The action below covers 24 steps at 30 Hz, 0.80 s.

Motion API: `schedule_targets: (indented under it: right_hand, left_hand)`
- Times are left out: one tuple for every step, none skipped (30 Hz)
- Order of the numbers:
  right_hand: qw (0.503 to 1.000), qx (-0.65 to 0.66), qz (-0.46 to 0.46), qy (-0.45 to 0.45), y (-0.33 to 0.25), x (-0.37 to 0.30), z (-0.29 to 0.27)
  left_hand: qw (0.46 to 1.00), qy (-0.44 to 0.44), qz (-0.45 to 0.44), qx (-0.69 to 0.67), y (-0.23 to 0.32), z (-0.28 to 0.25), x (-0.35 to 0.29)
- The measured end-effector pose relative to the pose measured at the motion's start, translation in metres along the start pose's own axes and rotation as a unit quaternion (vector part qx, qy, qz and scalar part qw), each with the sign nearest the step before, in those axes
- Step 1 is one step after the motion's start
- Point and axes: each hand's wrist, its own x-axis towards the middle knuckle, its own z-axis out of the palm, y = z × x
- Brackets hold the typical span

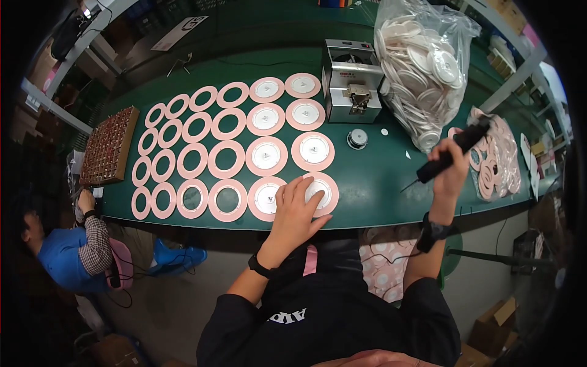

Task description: Assembling small electronic components at a production station, including retrieving parts from a box and using an electric screwdriver.

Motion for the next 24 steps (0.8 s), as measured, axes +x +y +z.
schedule_targets:
  right_hand:
    - [0.999,0.018,-0.032,-0.032,-0.014,0.003,0.013]
    - [0.996,0.037,-0.061,-0.062,-0.025,0.004,0.027]
    - [0.988,0.052,-0.1,-0.108,-0.033,0.015,0.048]
    - [0.977,0.065,-0.138,-0.15,-0.039,0.03,0.07]
    - [0.977,0.058,-0.139,-0.154,-0.042,0.043,0.096]
    - [0.975,0.052,-0.143,-0.16,-0.037,0.056,0.122]
    - [0.978,0.021,-0.139,-0.156,-0.026,0.071,0.142]
    - [0.979,-0.011,-0.134,-0.153,-0.015,0.085,0.159]
    - [0.982,-0.023,-0.125,-0.14,-0.001,0.093,0.175]
    - [0.984,-0.038,-0.119,-0.125,0.013,0.1,0.18]
    - [0.984,-0.039,-0.119,-0.124,0.029,0.11,0.176]
    - [0.985,-0.08,-0.093,-0.123,0.048,0.121,0.167]
    - [0.983,-0.122,-0.066,-0.122,0.065,0.13,0.156]
    - [0.979,-0.161,-0.036,-0.123,0.074,0.133,0.15]
    - [0.978,-0.163,-0.033,-0.124,0.073,0.128,0.15]
    - [0.98,-0.129,-0.025,-0.147,0.071,0.123,0.147]
    - [0.981,-0.092,-0.019,-0.171,0.066,0.116,0.151]
    - [0.979,-0.056,-0.013,-0.195,0.06,0.108,0.153]
    - [0.979,-0.057,-0.01,-0.195,0.052,0.094,0.15]
    - [0.978,-0.024,-0.015,-0.205,0.033,0.071,0.145]
    - [0.977,0.01,-0.015,-0.213,0.022,0.046,0.139]
    - [0.977,0.009,-0.006,-0.215,0.02,0.024,0.135]
    - [0.971,0.029,-0.018,-0.236,0.02,0.004,0.131]
    - [0.965,0.047,-0.034,-0.257,0.019,-0.011,0.126]
  left_hand:
    - [1.0,0.003,0.005,0.015,-0.001,0.005,0.003]
    - [1.0,0.0,0.0,0.014,-0.002,0.008,0.005]
    - [1.0,-0.011,0.018,0.009,-0.004,0.01,0.007]
    - [0.999,-0.025,0.037,0.003,-0.003,0.011,0.007]
    - [0.998,-0.039,0.054,-0.003,-0.002,0.01,0.005]
    - [0.998,-0.044,0.05,-0.005,0.0,0.01,0.004]
    - [0.997,-0.051,0.052,-0.002,0.002,0.01,0.006]
    - [0.997,-0.057,0.053,0.0,0.004,0.011,0.007]
    - [0.997,-0.061,0.053,0.005,0.003,0.01,0.008]
    - [0.997,-0.062,0.055,0.004,0.002,0.009,0.007]
    - [0.996,-0.068,0.058,0.005,0.002,0.009,0.005]
    - [0.995,-0.074,0.063,0.004,0.001,0.01,0.004]
    - [0.994,-0.08,0.068,0.003,0.001,0.011,0.004]
    - [0.995,-0.081,0.067,0.002,0.0,0.011,0.003]
    - [0.995,-0.08,0.067,0.003,0.0,0.009,0.002]
    - [0.995,-0.079,0.068,0.003,0.001,0.008,0.001]
    - [0.995,-0.076,0.07,0.006,-0.002,0.005,0.002]
    - [0.995,-0.077,0.068,0.005,-0.001,0.005,0.004]
    - [0.996,-0.067,0.056,-0.018,0.002,0.006,0.006]
    - [0.996,-0.055,0.046,-0.043,0.007,0.011,0.011]
    - [0.996,-0.047,0.032,-0.069,0.01,0.014,0.011]
    - [0.996,-0.049,0.024,-0.073,0.01,0.016,0.007]
    - [0.997,-0.05,0.021,-0.06,0.009,0.018,0.005]
    - [0.997,-0.048,0.023,-0.049,0.007,0.022,0.008]
